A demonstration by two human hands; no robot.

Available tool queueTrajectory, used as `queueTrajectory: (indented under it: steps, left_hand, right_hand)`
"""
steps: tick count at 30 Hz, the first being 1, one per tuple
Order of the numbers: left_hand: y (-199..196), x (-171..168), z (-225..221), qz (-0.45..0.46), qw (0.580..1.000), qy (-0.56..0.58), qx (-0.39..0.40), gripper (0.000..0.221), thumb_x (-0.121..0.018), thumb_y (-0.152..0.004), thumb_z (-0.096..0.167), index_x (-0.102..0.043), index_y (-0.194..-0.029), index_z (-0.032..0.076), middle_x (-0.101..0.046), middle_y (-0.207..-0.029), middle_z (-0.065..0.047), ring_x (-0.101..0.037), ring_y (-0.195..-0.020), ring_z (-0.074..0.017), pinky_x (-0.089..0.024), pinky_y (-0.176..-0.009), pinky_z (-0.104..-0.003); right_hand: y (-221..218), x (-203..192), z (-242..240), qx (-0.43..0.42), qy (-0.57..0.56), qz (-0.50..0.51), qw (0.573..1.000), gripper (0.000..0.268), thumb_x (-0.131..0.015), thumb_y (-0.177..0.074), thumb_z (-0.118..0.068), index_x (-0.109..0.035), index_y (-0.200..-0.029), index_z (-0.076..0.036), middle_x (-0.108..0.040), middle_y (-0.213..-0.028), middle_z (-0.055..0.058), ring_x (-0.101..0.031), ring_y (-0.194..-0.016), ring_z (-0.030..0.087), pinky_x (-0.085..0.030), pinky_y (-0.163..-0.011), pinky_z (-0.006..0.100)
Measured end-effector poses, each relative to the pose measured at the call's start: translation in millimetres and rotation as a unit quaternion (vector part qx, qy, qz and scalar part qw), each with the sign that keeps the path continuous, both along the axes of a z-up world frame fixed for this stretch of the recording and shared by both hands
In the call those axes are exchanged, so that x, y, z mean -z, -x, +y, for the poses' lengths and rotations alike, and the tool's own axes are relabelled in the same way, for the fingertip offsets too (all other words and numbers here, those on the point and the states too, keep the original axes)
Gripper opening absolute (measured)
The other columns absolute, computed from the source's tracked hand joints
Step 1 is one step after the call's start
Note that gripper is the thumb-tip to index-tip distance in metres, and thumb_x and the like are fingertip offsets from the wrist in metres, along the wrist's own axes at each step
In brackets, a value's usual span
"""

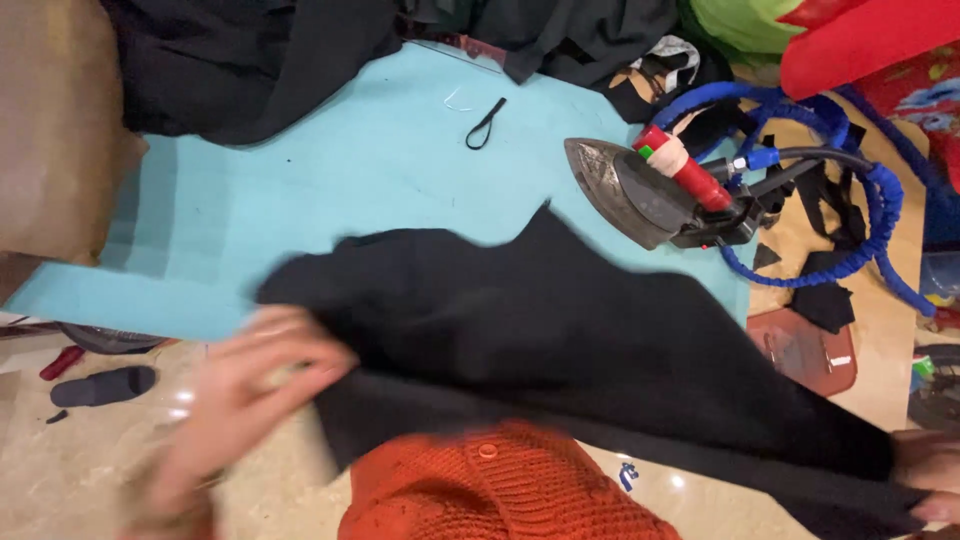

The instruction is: The person is ironing black fabric pieces on a pressing table using a steam iron and a wooden block for pressing.

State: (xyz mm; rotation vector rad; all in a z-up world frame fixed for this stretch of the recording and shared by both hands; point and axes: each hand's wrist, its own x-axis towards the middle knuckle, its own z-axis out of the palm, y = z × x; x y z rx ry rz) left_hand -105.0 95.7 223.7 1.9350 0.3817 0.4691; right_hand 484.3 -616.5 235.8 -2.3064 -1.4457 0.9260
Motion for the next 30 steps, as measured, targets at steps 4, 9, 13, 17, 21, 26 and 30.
queueTrajectory:
  steps: [4, 9, 13, 17, 21, 26, 30]
  left_hand:
    - [39, -70, 61, 0.073, 0.987, -0.144, -0.013, 0.011, -0.07, -0.085, 0.018, -0.076, -0.093, 0.014, -0.078, -0.081, 0.002, -0.07, -0.071, -0.0118, -0.052, -0.075, -0.029]
    - [-5, -32, 141, 0.207, 0.952, -0.224, -0.034, 0.016, -0.073, -0.092, 0.029, -0.079, -0.101, 0.017, -0.078, -0.101, 0.005, -0.069, -0.094, -0.0143, -0.046, -0.087, -0.031]
    - [-54, 101, 198, 0.258, 0.892, -0.372, -0.013, 0.022, -0.072, -0.097, 0.039, -0.075, -0.103, 0.018, -0.077, -0.107, -0.004, -0.071, -0.097, -0.0295, -0.051, -0.082, -0.044]
    - [-91, 222, 222, 0.247, 0.816, -0.522, -0.035, 0.019, -0.078, -0.09, 0.043, -0.071, -0.086, 0.026, -0.071, -0.09, 0.007, -0.07, -0.092, -0.0177, -0.042, -0.079, -0.038]
    - [-95, 226, 218, 0.229, 0.771, -0.591, -0.057, 0.024, -0.082, -0.088, 0.049, -0.07, -0.082, 0.029, -0.066, -0.083, 0.012, -0.066, -0.086, -0.0128, -0.041, -0.077, -0.033]
    - [-91, 202, 186, 0.218, 0.722, -0.643, -0.135, 0.039, -0.088, -0.067, 0.049, -0.072, -0.094, 0.027, -0.06, -0.106, 0.002, -0.056, -0.101, -0.0204, -0.044, -0.086, -0.038]
    - [-119, 179, 79, 0.148, 0.799, -0.562, -0.156, 0.062, -0.096, -0.062, 0.045, -0.072, -0.108, 0.013, -0.062, -0.116, -0.015, -0.054, -0.122, -0.0339, -0.036, -0.106, -0.058]
  right_hand:
    - [72, -15, 200, -0.05, 0.07, 0.104, 0.991, 0.022, -0.091, -0.068, -0.046, -0.097, -0.074, -0.026, -0.094, -0.07, -0.01, -0.089, -0.061, 0.007, -0.065, -0.062, 0.026]
    - [105, 17, 310, 0.099, 0.145, 0.243, 0.954, 0.01, -0.09, -0.081, -0.005, -0.084, -0.073, -0.001, -0.068, -0.079, 0.003, -0.064, -0.074, 0.013, -0.051, -0.067, 0.033]
    - [125, 70, 404, 0.068, 0.105, 0.25, 0.96, 0.046, -0.072, -0.098, -0.028, -0.036, -0.073, -0.016, -0.027, -0.075, -0.005, -0.029, -0.065, 0.009, -0.024, -0.063, 0.03]
    - [120, 131, 426, 0.136, 0.065, 0.229, 0.962, 0.034, -0.07, -0.1, -0.026, -0.056, -0.072, -0.013, -0.043, -0.065, -0.006, -0.033, -0.06, 0.006, -0.028, -0.064, 0.027]
    - [122, 142, 425, 0.163, 0.073, 0.151, 0.972, 0.024, -0.071, -0.099, -0.026, -0.067, -0.081, -0.01, -0.057, -0.067, -0.003, -0.043, -0.063, 0.007, -0.034, -0.064, 0.028]
    - [138, 119, 428, 0.157, 0.134, -0.003, 0.978, 0.022, -0.069, -0.098, -0.037, -0.07, -0.096, -0.015, -0.065, -0.075, 0.002, -0.057, -0.068, 0.016, -0.038, -0.066, 0.033]
    - [130, 99, 426, 0.084, -0.132, -0.302, 0.94, 0.031, -0.082, -0.093, -0.025, -0.072, -0.12, -0.013, -0.064, -0.111, 0.009, -0.06, -0.109, 0.032, -0.046, -0.1, 0.04]
